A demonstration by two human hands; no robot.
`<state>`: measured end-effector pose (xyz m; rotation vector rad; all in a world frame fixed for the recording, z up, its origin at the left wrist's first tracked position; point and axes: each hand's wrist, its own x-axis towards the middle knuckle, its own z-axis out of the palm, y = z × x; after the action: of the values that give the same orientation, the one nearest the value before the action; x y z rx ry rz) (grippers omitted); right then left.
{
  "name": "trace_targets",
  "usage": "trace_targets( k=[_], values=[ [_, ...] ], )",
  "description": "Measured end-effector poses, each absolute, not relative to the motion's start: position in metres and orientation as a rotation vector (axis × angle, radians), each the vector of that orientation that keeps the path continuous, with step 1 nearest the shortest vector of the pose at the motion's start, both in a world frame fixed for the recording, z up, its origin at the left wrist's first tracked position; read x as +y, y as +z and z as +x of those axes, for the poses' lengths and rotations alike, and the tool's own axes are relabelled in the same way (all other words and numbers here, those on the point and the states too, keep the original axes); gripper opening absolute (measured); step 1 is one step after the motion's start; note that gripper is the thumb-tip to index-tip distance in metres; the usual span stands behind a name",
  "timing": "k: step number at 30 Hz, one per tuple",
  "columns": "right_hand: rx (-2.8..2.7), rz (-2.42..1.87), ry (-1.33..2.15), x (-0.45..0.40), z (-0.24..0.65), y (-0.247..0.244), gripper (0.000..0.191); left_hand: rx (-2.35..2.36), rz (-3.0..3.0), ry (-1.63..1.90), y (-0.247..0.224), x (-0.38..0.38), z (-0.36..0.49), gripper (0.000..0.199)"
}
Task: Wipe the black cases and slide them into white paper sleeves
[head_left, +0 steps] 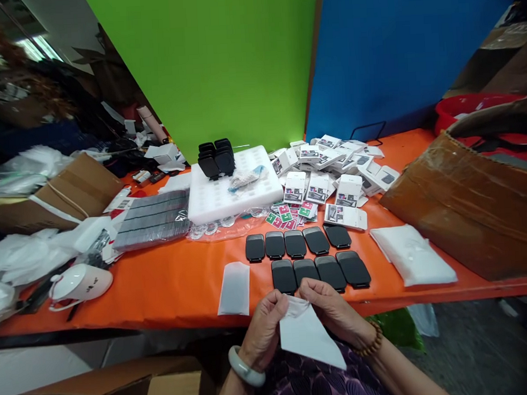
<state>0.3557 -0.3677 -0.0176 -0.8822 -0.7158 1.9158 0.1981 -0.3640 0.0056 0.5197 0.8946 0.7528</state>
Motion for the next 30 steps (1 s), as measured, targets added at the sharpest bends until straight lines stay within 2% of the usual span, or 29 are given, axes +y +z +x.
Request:
trace_targets(
  k=[4, 8, 12, 13, 15, 18, 26, 28, 30],
  values=[
    [-0.727, -0.839, 1.966, -0.367, 0.354, -0.016, 0.046, 0.850, 0.711, 0.612, 0.011, -0.361, 0.188, 0.044],
    [-1.034, -0.975, 1.855, -0.360, 0.358, -0.015, 0.041, 0.955, 0.976, 0.510, 0.015, -0.352, 0.170, 0.036],
    [-1.618, -1.253, 1.286, -0.344, 0.365, -0.012, 0.015, 1.220, 1.432, 0.468, 0.019, -0.343, 0.155, 0.022],
    [-1.764, -1.313, 1.115, -0.340, 0.366, -0.012, 0.016, 1.282, 1.553, 0.440, 0.019, -0.342, 0.153, 0.019],
    [-2.010, -1.394, 0.851, -0.331, 0.365, -0.013, 0.029, 1.343, 1.729, 0.378, 0.019, -0.341, 0.151, 0.014],
    [-2.247, -1.480, 0.645, -0.319, 0.360, -0.017, 0.035, 1.333, 1.833, 0.327, 0.019, -0.342, 0.151, 0.011],
    [-2.375, -1.548, 0.706, -0.303, 0.350, -0.020, 0.022, 1.300, 1.859, 0.364, 0.021, -0.341, 0.152, 0.019],
    [-2.372, -1.563, 0.701, -0.303, 0.350, -0.019, 0.028, 1.303, 1.869, 0.374, 0.021, -0.340, 0.151, 0.018],
    [-2.391, -1.586, 0.687, -0.302, 0.350, -0.017, 0.041, 1.307, 1.881, 0.366, 0.020, -0.340, 0.151, 0.018]
  ],
)
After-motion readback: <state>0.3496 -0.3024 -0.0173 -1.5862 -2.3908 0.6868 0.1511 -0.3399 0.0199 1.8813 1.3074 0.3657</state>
